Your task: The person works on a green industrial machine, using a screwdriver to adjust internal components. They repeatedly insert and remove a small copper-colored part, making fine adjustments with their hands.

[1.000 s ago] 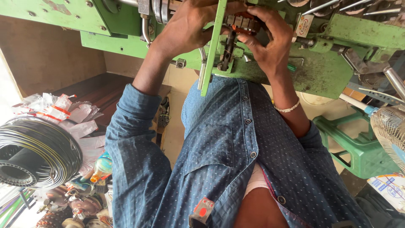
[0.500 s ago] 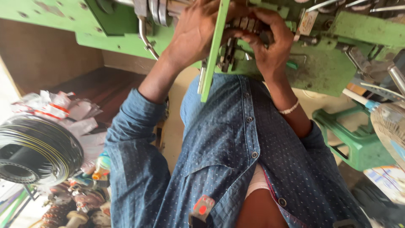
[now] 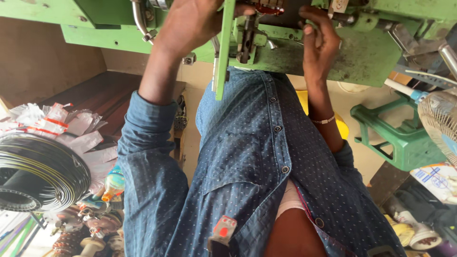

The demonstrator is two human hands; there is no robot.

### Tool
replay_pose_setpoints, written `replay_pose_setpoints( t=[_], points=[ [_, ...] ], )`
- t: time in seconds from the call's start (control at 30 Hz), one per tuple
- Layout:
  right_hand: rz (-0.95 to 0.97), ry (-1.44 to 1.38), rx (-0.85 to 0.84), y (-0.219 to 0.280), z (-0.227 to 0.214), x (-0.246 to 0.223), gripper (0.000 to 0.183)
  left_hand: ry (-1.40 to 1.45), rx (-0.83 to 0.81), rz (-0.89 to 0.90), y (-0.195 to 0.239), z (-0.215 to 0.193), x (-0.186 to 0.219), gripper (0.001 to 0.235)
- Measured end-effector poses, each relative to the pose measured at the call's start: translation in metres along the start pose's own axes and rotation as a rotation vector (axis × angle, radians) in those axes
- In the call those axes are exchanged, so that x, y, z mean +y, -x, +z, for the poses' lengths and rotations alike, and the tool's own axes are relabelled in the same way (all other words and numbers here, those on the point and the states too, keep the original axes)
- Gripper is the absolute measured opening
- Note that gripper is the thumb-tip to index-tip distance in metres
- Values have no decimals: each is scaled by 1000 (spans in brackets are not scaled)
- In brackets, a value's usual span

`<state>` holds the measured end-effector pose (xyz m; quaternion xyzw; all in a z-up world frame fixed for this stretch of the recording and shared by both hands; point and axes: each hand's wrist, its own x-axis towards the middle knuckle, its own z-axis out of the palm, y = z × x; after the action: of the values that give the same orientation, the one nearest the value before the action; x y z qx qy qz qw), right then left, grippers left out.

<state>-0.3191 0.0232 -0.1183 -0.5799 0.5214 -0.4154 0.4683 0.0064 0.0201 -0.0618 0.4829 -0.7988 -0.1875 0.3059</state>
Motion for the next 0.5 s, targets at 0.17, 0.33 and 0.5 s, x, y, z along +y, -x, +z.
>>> replay_pose_setpoints(
  t=[0.17,0.33,0.5],
  points=[
    [57,-274,-222,14,9,5,67,402,25,-182,33,10,-41,12],
    [64,-504,-402,25,23,8,81,643,510,-599,73,12,-40,29],
    [169,-479,-341,29,26,7,74,873,718,-313,91,-28,21,41]
  ],
)
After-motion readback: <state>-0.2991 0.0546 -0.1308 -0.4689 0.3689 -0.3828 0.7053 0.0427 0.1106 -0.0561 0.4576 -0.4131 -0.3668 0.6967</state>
